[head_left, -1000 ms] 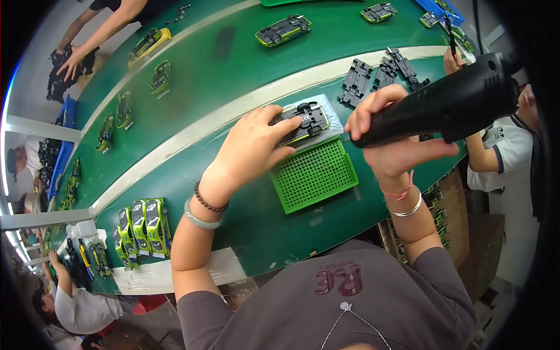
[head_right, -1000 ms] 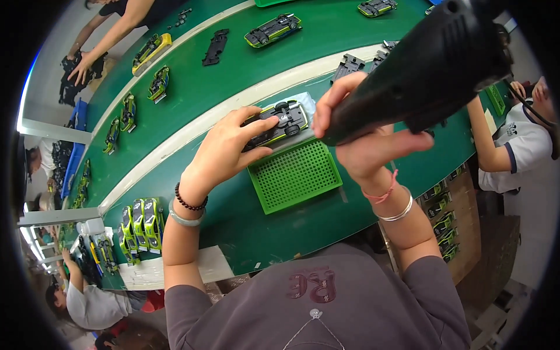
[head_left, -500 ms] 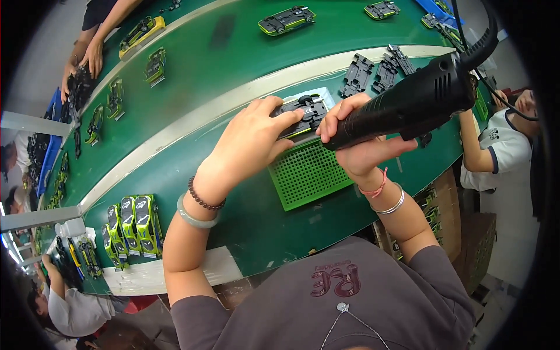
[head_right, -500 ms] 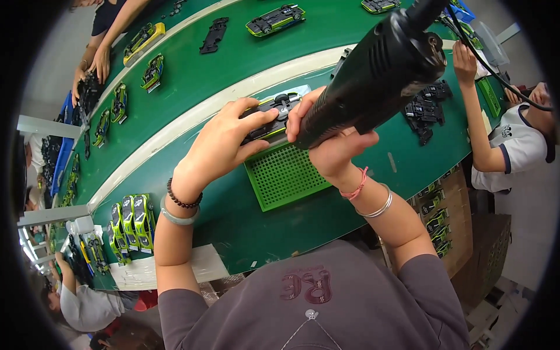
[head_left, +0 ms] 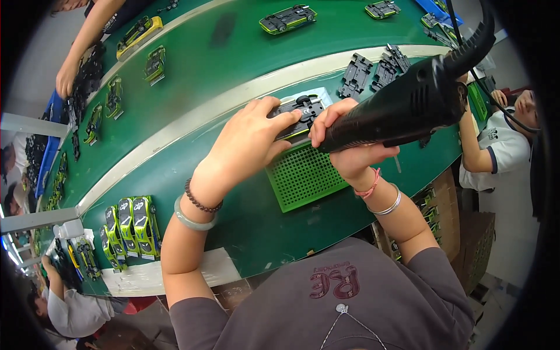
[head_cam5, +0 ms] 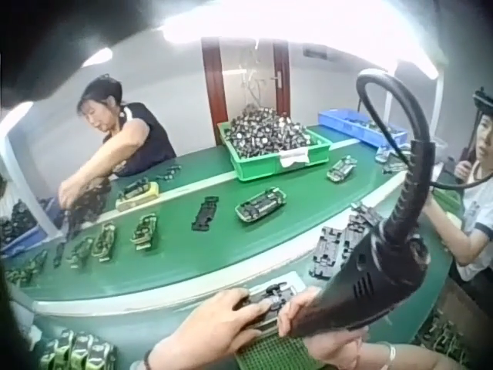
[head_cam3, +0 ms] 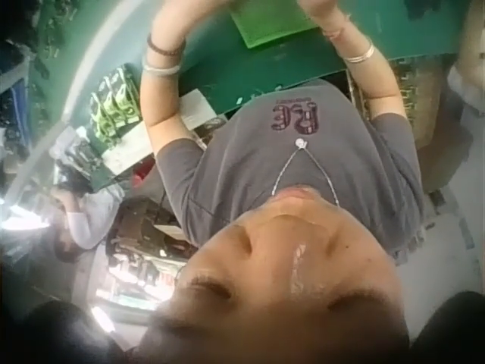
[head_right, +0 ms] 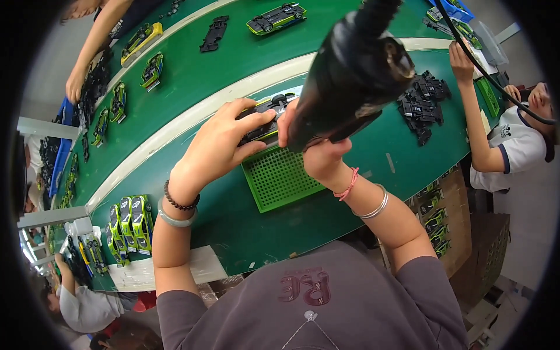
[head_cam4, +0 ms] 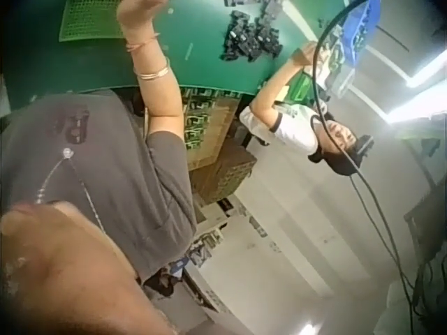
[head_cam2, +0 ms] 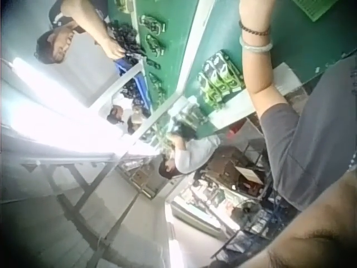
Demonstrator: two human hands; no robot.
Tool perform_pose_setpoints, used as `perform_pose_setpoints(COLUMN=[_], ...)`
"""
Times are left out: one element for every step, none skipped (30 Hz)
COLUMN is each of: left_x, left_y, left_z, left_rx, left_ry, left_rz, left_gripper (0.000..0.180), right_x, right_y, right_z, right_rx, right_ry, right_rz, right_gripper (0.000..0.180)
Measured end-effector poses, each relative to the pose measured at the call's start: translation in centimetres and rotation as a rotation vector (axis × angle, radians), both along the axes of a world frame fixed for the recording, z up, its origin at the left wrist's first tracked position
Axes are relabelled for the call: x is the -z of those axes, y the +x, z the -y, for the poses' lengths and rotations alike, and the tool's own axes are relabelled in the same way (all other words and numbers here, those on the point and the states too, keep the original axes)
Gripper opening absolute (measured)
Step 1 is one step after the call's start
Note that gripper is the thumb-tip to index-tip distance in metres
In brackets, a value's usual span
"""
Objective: The person takes toy cars from a conveyor belt, drives screws into their chassis using an electric screwdriver, and places the assembled cars into slots in a cardboard organizer box.
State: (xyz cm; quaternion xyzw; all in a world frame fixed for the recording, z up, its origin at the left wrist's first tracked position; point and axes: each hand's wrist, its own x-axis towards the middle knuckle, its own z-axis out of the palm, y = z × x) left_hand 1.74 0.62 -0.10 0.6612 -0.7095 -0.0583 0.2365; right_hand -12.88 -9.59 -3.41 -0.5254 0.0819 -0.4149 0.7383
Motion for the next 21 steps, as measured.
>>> perform_pose_setpoints(left_x=[0.0,0.0,0.0,0.1,0.1,0.1,-0.1,-0.3,-0.5,-0.2,-0.3,-0.3,-0.3,-0.1,-0.2,-0.3,-0.4,-0.5,-0.6,-0.6,-0.4], left_y=[0.0,0.0,0.0,-0.1,-0.1,-0.2,-0.2,-0.2,-0.1,0.0,0.0,-0.2,-0.2,-0.1,-0.2,-0.2,-0.2,-0.2,-0.3,-0.3,-0.3], left_z=[-0.1,-0.1,-0.1,-0.1,-0.1,-0.1,-0.1,-0.1,-0.1,-0.2,-0.3,-0.4,-0.5,-0.4,-0.4,-0.4,-0.5,-0.4,-0.4,-0.3,-0.3], left_rx=[-0.001,0.002,0.005,0.006,0.004,0.003,0.006,0.008,0.007,0.005,0.004,0.0,-0.005,-0.008,-0.005,-0.005,-0.007,-0.001,-0.004,-0.007,-0.009], left_ry=[0.0,-0.004,-0.012,-0.015,-0.015,-0.015,-0.022,0.022,0.064,0.051,0.043,0.062,0.081,0.083,0.079,0.081,0.083,0.077,0.089,0.101,0.098], left_rz=[0.0,-0.002,-0.003,0.001,0.003,0.006,0.012,-0.015,-0.039,-0.022,-0.015,-0.034,-0.053,-0.028,-0.026,-0.031,-0.036,-0.032,-0.032,-0.032,-0.028], left_gripper=[0.045,0.045,0.045,0.045,0.045,0.046,0.046,0.045,0.045,0.045,0.045,0.045,0.046,0.047,0.047,0.047,0.047,0.047,0.048,0.048,0.048], right_x=[-0.2,-0.4,-0.7,-0.8,-1.0,-1.1,-1.3,-1.3,-1.2,-1.3,-1.7,-2.2,-2.8,-3.7,-5.1,-5.8,-5.9,-5.8,-5.7,-5.4,-5.3], right_y=[0.0,0.0,0.0,0.0,0.0,0.1,0.1,0.1,0.1,0.2,0.0,-0.3,-0.5,-0.5,-0.4,-0.1,0.2,0.7,1.1,1.4,1.6], right_z=[-0.1,-0.2,-0.2,-0.2,-0.2,-0.2,-0.1,0.0,0.2,0.4,0.7,1.1,1.4,1.9,2.5,3.0,3.3,3.8,4.1,4.3,4.3], right_rx=[0.018,0.017,0.01,0.003,0.004,0.01,0.016,0.02,-0.006,-0.032,-0.032,-0.036,-0.041,-0.046,-0.016,0.014,0.016,0.031,0.046,0.045,0.044], right_ry=[-0.043,-0.044,-0.078,-0.112,-0.117,-0.102,-0.088,-0.095,-0.102,-0.11,-0.118,-0.067,-0.015,-0.019,-0.077,-0.134,-0.137,-0.129,-0.12,-0.132,-0.135], right_rz=[-0.079,-0.078,-0.129,-0.179,-0.175,-0.191,-0.206,-0.201,-0.178,-0.155,-0.149,0.007,0.162,0.163,0.206,0.248,0.25,0.24,0.231,0.206,0.21], right_gripper=[0.105,0.105,0.105,0.104,0.104,0.104,0.103,0.103,0.103,0.103,0.103,0.103,0.103,0.103,0.103,0.103,0.103,0.103,0.102,0.101,0.101])
